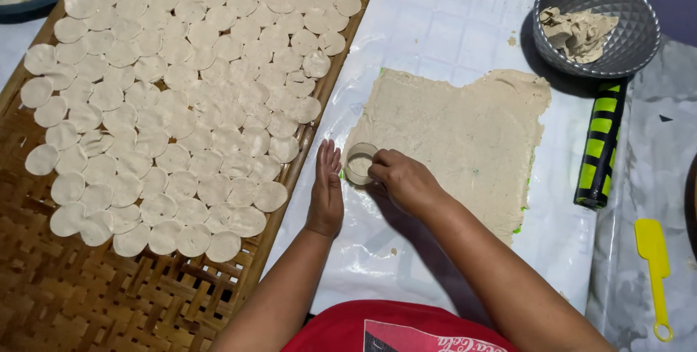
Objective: Rolling out a flat sheet of dough and using a circular cutter to create uniform dough circles for food preparation.
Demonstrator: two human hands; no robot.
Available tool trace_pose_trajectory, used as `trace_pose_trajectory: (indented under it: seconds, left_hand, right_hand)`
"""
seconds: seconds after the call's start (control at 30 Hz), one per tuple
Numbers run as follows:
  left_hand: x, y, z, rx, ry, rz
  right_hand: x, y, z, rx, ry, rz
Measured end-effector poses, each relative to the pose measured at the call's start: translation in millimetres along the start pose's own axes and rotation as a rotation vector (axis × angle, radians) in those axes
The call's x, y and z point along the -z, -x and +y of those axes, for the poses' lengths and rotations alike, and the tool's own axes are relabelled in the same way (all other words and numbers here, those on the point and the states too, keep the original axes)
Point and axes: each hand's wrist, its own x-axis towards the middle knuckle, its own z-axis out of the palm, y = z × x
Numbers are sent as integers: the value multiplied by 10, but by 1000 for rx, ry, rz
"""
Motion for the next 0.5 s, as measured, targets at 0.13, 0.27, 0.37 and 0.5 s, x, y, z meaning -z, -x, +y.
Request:
trace_pose_trajectory:
  seconds: [0.13,0.27,0.37,0.5]
  left_hand:
    - [26,1,-20,-1,15,-17]
    - [43,23,-50,-22,4,-53]
    - [40,1,-40,-33,-24,-63]
    - [48,7,-35,-28,-75,-65]
  right_hand:
    - [11,1,-63,-24,29,-34]
    - [-15,-12,-83,-30,57,-45]
    - [212,-166,-278,-107,62,-73]
    - [343,-451,-553,-417,171,-128]
